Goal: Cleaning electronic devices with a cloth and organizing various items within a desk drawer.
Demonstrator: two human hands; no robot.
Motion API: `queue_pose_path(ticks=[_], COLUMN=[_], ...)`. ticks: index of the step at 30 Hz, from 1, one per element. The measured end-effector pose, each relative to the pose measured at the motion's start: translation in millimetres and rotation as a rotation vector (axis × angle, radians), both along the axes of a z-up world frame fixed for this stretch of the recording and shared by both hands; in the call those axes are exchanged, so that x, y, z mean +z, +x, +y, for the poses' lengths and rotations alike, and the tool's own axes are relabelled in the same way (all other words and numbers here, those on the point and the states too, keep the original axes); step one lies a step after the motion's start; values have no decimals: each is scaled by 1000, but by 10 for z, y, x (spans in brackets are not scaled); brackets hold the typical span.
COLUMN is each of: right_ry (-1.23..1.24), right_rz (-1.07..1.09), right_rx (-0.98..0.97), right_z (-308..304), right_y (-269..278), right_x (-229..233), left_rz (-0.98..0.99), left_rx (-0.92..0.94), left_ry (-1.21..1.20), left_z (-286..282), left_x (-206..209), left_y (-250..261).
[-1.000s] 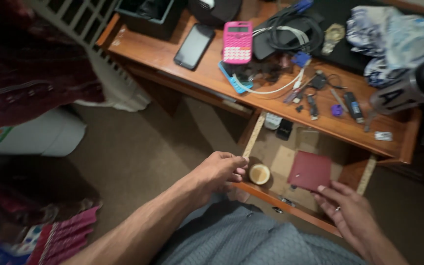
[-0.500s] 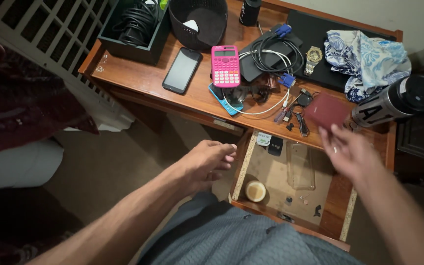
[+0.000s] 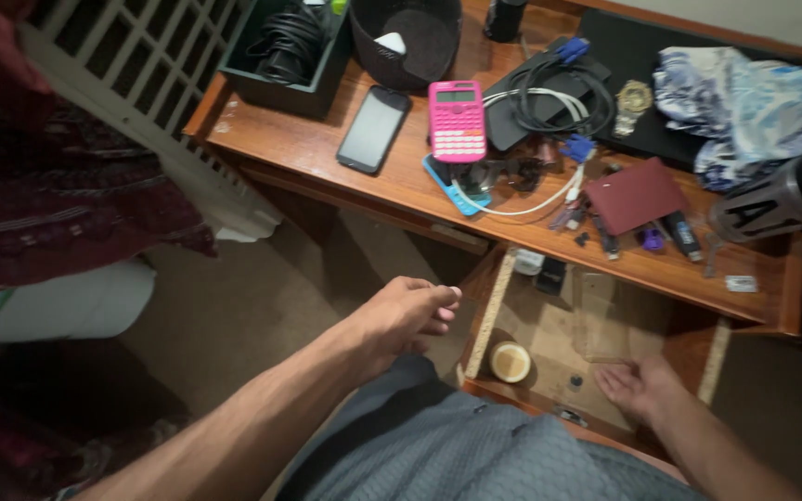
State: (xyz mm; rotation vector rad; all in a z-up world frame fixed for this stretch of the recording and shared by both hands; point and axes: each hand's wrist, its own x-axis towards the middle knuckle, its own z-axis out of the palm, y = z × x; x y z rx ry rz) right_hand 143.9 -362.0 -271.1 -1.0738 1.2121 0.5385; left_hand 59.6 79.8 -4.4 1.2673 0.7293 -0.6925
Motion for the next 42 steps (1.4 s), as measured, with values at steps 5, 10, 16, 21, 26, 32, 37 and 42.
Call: queue_pose_path(ticks=[5,10,16,21,26,32,37,42], right_ry=[48,24,276,339,259,233,383,350], right_rz=[81,162,147,10,-7,45,-37,-24], right_rx=[-69,-137,-138,-79,-54,-37,-96,50], right_z=[8,212,-70,623,844,1036,1275,1142], right_y=[116,390,909,878,760,574,611,674], right_x=[-232,-189,-986,189,470,465,670,549], left_rz=[20,95,55,42,59,65,82,63], left_rx=[11,6,112,117,125,113,84,139], left_ry=[51,179,109,82,95,114,139,88], left_z=[165,217,217,191,138,49,16,46], left_x=[261,421,318,413,432,417,421,254], left_y=[-226,-362,-461,-495,-448,-352,-319,-286])
